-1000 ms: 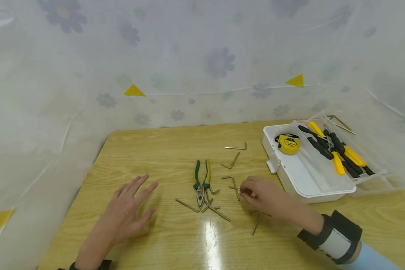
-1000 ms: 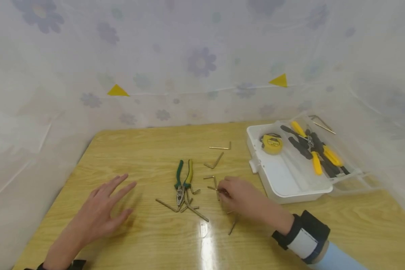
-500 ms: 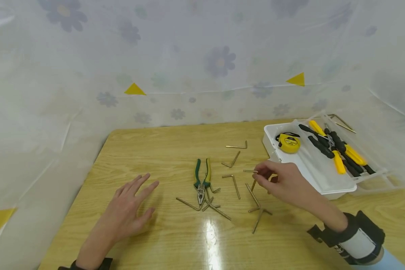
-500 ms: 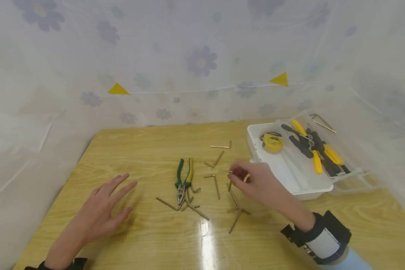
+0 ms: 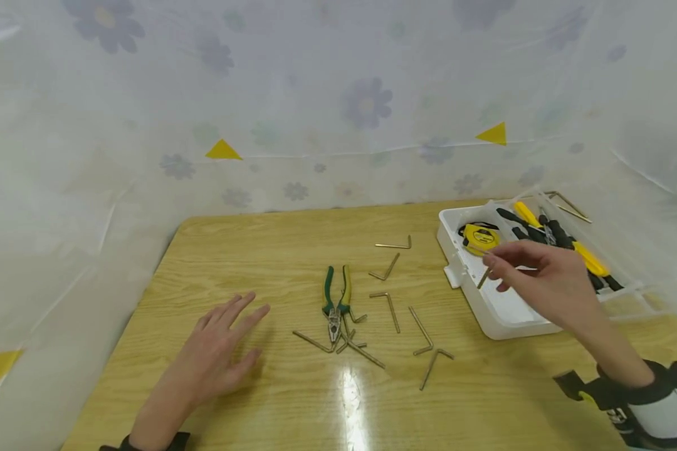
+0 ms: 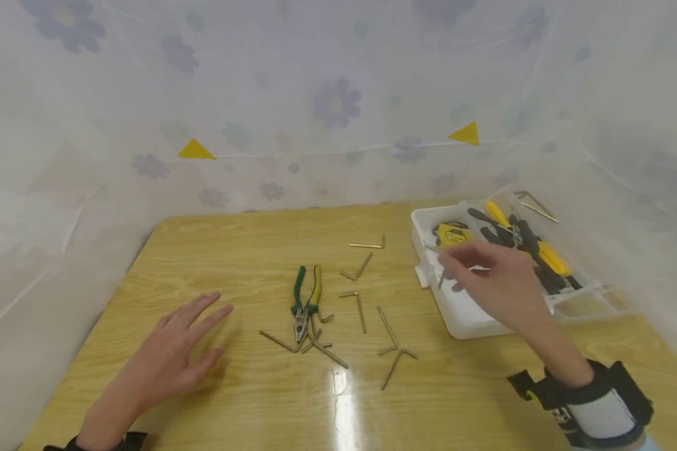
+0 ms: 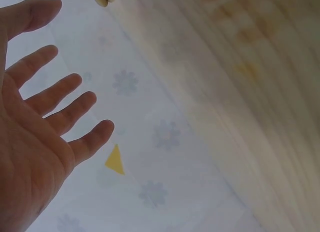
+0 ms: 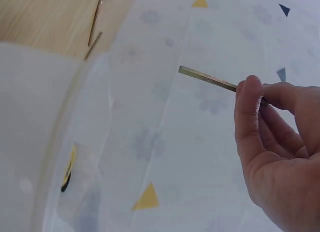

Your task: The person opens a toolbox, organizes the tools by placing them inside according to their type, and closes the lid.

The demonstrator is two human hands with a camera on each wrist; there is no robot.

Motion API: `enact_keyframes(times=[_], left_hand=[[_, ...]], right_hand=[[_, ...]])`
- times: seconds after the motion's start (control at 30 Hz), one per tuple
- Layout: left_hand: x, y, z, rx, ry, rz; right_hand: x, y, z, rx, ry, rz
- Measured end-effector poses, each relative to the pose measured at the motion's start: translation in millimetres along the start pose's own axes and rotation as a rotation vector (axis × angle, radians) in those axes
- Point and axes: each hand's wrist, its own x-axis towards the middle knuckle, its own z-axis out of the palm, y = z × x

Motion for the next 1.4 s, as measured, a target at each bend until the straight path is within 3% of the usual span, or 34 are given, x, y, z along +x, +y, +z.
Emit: enact_keyframes(times=[0.1, 0.23, 0.33, 0.47, 0.63, 0.8, 0.93, 1.07, 1.17, 1.4], left_hand=[[1.4, 2.9, 0.7, -0.016, -0.015, 0.006], [4.5, 8.8, 2.6, -0.038, -0.043, 0.019], [7.5, 15.0, 4.4, -0.051, -0.053, 0.050], [12.0, 25.4, 5.6, -0.054, -0.061, 0.092], [21.9, 41.1, 5.2, -0.070, -0.110, 0.129], [36.5, 60.7, 8.0, -0.047, -0.131, 0.248], [41.7, 73.1, 11.5, -0.008, -0.111, 0.329], [42.2, 78.8, 13.2, 0.010, -0.099, 0.354], [41.5, 79.7, 13.8, 0.023, -0.089, 0.356], [40.3, 77.6, 13.7, 0.024, -0.098, 0.339]], right_hand=[[2.0, 6.1, -19.6, 0.001, 0.102, 0.033], [3.8, 17.5, -44.4, -0.079, 0.216, 0.070], [4.0, 28.0, -60.6, -0.185, 0.256, 0.158], [6.1, 44.8, -79.1, -0.229, 0.279, 0.247], [11.5, 68.6, -98.0, -0.147, 0.375, 0.218], [16.8, 89.6, -109.8, -0.126, 0.399, 0.222], [24.2, 116.9, -115.4, -0.199, 0.333, 0.264], [36.0, 129.3, -115.8, -0.355, 0.148, 0.397], [44.3, 120.4, -114.5, -0.471, 0.000, 0.450], [64.9, 125.4, -119.1, -0.626, -0.191, 0.286]])
